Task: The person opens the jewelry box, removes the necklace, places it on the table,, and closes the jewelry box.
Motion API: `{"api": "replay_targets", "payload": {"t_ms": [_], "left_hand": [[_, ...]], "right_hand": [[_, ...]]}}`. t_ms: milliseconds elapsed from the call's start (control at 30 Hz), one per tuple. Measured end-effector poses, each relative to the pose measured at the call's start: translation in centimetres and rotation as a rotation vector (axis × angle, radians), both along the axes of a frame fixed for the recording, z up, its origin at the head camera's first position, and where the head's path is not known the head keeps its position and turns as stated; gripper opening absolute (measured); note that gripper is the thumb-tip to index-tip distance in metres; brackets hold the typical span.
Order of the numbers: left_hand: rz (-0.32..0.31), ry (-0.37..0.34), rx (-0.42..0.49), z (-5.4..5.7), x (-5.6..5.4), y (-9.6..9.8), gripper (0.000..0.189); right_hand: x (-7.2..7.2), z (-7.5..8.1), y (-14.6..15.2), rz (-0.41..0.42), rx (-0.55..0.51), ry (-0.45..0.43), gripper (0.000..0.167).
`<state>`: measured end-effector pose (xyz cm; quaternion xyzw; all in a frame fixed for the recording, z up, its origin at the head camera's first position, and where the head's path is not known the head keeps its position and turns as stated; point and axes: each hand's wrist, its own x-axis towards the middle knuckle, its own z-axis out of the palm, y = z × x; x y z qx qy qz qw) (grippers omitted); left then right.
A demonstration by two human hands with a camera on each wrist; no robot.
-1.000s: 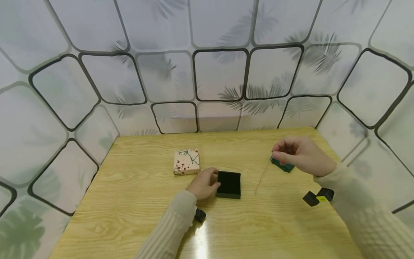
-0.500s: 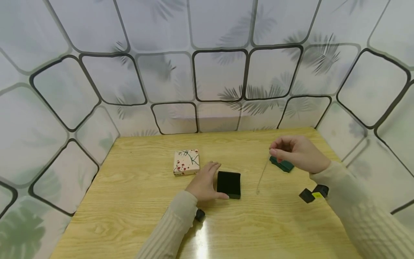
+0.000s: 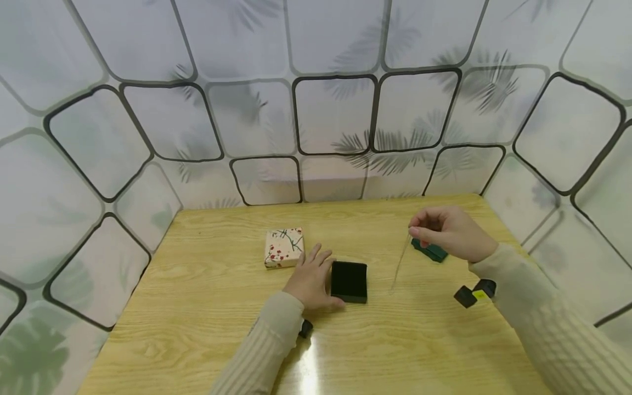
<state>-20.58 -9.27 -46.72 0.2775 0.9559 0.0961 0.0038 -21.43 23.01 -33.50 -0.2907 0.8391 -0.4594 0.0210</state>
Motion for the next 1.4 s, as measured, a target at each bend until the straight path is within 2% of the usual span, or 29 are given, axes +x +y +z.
{"api": "replay_targets", "payload": {"t_ms": [200, 333, 433, 733, 900, 1267, 1400], "left_hand": [[0.009, -0.037, -0.003, 0.2, 0.0, 0.0, 0.105], [0.007, -0.044, -0.004, 0.2, -0.1, 0.0, 0.104], [0.005, -0.047, 0.002, 0.2, -0.1, -0.1, 0.104], [0.003, -0.066, 0.005, 0.1, -0.3, -0.1, 0.104], [0.001, -0.069, 0.011, 0.0, -0.3, -0.1, 0.104], [-0.003, -0.064, 0.007, -0.2, -0.4, -0.1, 0.104], [-0.002, -0.067, 0.005, -0.1, -0.4, 0.0, 0.104]], "right_hand": [[-0.9, -0.2, -0.1, -0.033, 0.058, -0.018, 0.010], [-1.8, -0.3, -0.1, -0.072, 0.094, -0.053, 0.016], [-2.6, -0.4, -0.1, -0.096, 0.113, -0.079, 0.022], [-5.2, -1.3, 0.1, -0.131, 0.178, -0.117, 0.026], [-6.7, -2.1, -0.1, -0.163, 0.238, -0.144, 0.027], [-10.2, -4.6, -1.7, -0.169, 0.363, -0.096, 0.021], [-11.1, -5.3, -2.2, -0.178, 0.406, -0.103, 0.021]]}}
